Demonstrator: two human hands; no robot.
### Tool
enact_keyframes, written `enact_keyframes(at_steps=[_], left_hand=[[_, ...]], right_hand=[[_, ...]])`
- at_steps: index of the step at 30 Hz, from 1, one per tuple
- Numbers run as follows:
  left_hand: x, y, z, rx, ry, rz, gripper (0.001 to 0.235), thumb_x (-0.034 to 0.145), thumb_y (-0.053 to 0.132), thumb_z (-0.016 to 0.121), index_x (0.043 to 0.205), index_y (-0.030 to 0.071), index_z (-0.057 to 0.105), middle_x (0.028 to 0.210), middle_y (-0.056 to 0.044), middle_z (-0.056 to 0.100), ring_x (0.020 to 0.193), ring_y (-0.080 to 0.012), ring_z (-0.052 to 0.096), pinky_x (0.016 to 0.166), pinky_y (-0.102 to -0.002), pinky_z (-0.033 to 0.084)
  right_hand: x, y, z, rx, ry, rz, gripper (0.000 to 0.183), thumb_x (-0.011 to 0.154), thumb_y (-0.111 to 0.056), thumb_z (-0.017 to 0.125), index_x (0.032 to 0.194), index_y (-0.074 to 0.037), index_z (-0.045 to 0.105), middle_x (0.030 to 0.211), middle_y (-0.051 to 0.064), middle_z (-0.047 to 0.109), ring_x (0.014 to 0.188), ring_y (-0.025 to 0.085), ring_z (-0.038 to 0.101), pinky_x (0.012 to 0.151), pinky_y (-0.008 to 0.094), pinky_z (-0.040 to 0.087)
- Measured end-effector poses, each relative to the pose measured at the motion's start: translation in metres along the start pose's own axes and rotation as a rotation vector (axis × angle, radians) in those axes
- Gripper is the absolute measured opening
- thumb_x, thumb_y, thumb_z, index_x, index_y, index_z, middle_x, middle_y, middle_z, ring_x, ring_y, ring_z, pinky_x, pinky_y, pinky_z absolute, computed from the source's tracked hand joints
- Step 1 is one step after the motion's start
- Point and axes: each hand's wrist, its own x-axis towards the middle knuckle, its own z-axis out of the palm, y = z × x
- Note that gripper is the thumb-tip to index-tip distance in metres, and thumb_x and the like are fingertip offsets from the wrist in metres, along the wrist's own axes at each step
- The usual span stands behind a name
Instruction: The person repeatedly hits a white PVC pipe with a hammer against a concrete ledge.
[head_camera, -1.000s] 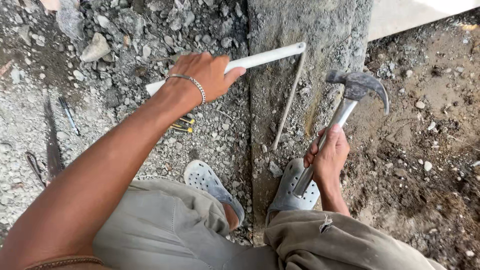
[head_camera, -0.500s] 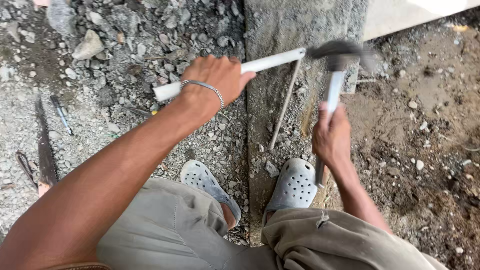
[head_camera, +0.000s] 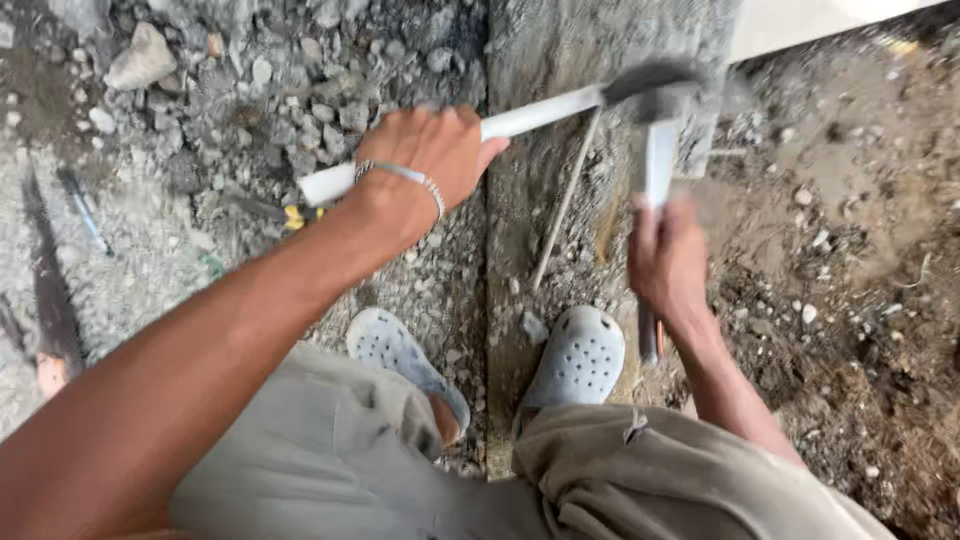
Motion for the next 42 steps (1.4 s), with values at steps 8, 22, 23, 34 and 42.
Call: enact_keyframes(at_steps=[8, 22, 23, 34, 42], left_hand=[[-0.002, 0.002, 0.004, 0.004, -0.013, -0.009, 0.057, 0.105, 0.053, 0.049, 0.090, 0.003, 0.073, 0.065, -0.013, 0.072, 0.052, -0.0269, 0.070, 0.042, -0.044, 0.057], [0.001, 0.014, -0.007, 0.040, -0.060, -0.068, 0.055, 0.105, 0.051, 0.048, 0.089, 0.005, 0.073, 0.059, -0.007, 0.067, 0.047, -0.0219, 0.066, 0.039, -0.040, 0.056], [0.000, 0.016, -0.009, 0.073, -0.066, -0.048, 0.055, 0.106, 0.050, 0.047, 0.089, 0.005, 0.073, 0.059, -0.007, 0.067, 0.046, -0.0213, 0.067, 0.039, -0.039, 0.056], [-0.003, 0.007, 0.001, 0.033, -0.116, -0.088, 0.056, 0.109, 0.049, 0.043, 0.099, 0.001, 0.070, 0.058, -0.009, 0.068, 0.043, -0.0224, 0.069, 0.036, -0.038, 0.057], [-0.005, 0.002, 0.008, 0.047, -0.074, -0.050, 0.056, 0.108, 0.050, 0.046, 0.092, 0.003, 0.072, 0.060, -0.008, 0.068, 0.049, -0.0227, 0.069, 0.037, -0.040, 0.056]], right_hand=[[-0.008, 0.027, -0.014, 0.364, 0.247, -0.186, 0.026, 0.119, -0.027, 0.039, 0.119, -0.003, 0.049, 0.070, 0.003, 0.055, 0.054, 0.012, 0.055, 0.044, 0.028, 0.046], [0.028, 0.026, 0.003, -0.414, 0.280, -0.499, 0.032, 0.122, -0.025, 0.032, 0.114, 0.001, 0.048, 0.083, 0.005, 0.059, 0.068, 0.011, 0.057, 0.051, 0.027, 0.051], [0.025, 0.027, 0.000, -0.411, 0.293, -0.498, 0.032, 0.122, -0.025, 0.032, 0.114, 0.001, 0.048, 0.083, 0.005, 0.059, 0.068, 0.011, 0.057, 0.051, 0.027, 0.051], [0.014, 0.016, 0.013, -0.219, -0.017, -0.251, 0.034, 0.117, -0.027, 0.037, 0.121, 0.003, 0.052, 0.078, 0.001, 0.057, 0.057, 0.009, 0.058, 0.039, 0.023, 0.048], [0.018, 0.031, 0.008, 0.045, 0.243, -0.288, 0.039, 0.119, -0.036, 0.034, 0.118, -0.003, 0.054, 0.071, 0.002, 0.050, 0.051, 0.012, 0.048, 0.041, 0.027, 0.042]])
